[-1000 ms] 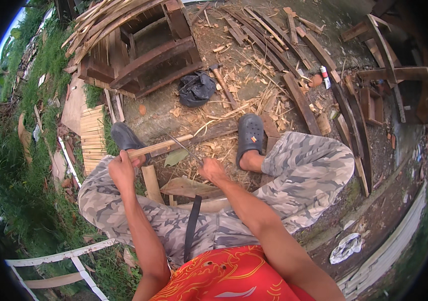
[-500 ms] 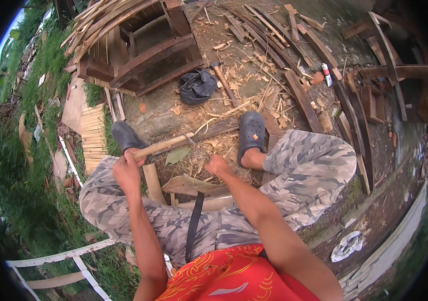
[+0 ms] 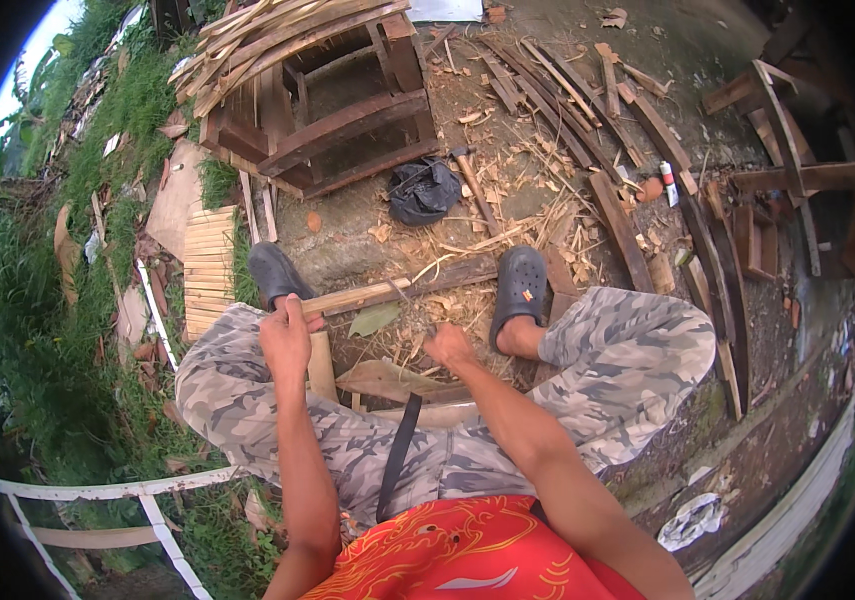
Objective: The person sits on the ground and uses a knife to shave thin strips from small wooden pieces. The shaved wood is placed on a nearby wooden frame.
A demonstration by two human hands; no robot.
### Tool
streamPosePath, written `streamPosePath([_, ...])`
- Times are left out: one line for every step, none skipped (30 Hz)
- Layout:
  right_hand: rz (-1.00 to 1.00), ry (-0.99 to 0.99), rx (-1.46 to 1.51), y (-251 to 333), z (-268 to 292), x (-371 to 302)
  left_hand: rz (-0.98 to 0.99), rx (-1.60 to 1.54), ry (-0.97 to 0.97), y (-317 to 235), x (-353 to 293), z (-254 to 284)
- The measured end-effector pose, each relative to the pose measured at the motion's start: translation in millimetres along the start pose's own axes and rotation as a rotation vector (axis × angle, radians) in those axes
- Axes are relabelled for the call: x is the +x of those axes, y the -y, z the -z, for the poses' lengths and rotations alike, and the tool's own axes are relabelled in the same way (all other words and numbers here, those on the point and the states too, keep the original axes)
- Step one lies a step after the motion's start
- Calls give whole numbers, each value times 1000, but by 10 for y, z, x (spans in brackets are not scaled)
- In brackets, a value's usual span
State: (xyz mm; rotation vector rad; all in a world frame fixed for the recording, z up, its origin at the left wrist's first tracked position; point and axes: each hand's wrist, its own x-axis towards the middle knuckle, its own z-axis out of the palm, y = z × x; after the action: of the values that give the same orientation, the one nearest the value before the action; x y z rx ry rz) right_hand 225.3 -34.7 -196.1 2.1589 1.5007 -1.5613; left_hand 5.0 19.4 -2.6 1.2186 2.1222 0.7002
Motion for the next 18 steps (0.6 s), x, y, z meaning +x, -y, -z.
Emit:
streamPosePath([116,-33,37,185,24,-99,36,-72,25,-1,-14,1])
streamPosePath([234,-79,80,368,25,-210,65,-170,49,-2,-32,3])
streamPosePath([319,-74,109,525,5,-320,103,-294,88,-4,-53,2])
streamPosePath([441,-113,165,643,-15,-399,115,-308,103,-3,-82,6])
streamPosePath([446,-111,192,718,-17,-441,134,-346,132,-1,-108,20])
streamPosePath([490,-146,241,756,-10,-450,149,-407,162,-2,-124,32])
streamPosePath([608,-148,313,745,-17,-454,157,-406,179,2,-142,37])
streamPosePath([427,-147,268,710,-20,-428,166,-429,199,6,-157,43])
streamPosePath([322,-116,246,648,-14,-382,175,-471,235,15,-168,50])
streamPosePath([175,-107,217,576,-4,-329,199,-481,225,25,-179,57])
streamPosePath([46,-119,252,496,-15,-296,226,-509,229,35,-181,60])
streamPosePath([157,-101,248,438,-43,-266,286,-525,211,41,-179,59])
streamPosePath([192,-101,219,392,-77,-237,238,-547,235,42,-171,53])
streamPosePath([209,-80,180,344,-129,-224,237,-555,235,43,-168,51])
streamPosePath([331,-79,238,319,-197,-194,271,-557,241,42,-173,48])
streamPosePath([288,-99,265,265,-264,-179,237,-546,243,37,-175,48])
streamPosePath([283,-97,309,211,-319,-129,224,-533,251,26,-176,45])
streamPosePath([349,-100,390,136,-379,-78,207,-518,262,14,-182,44])
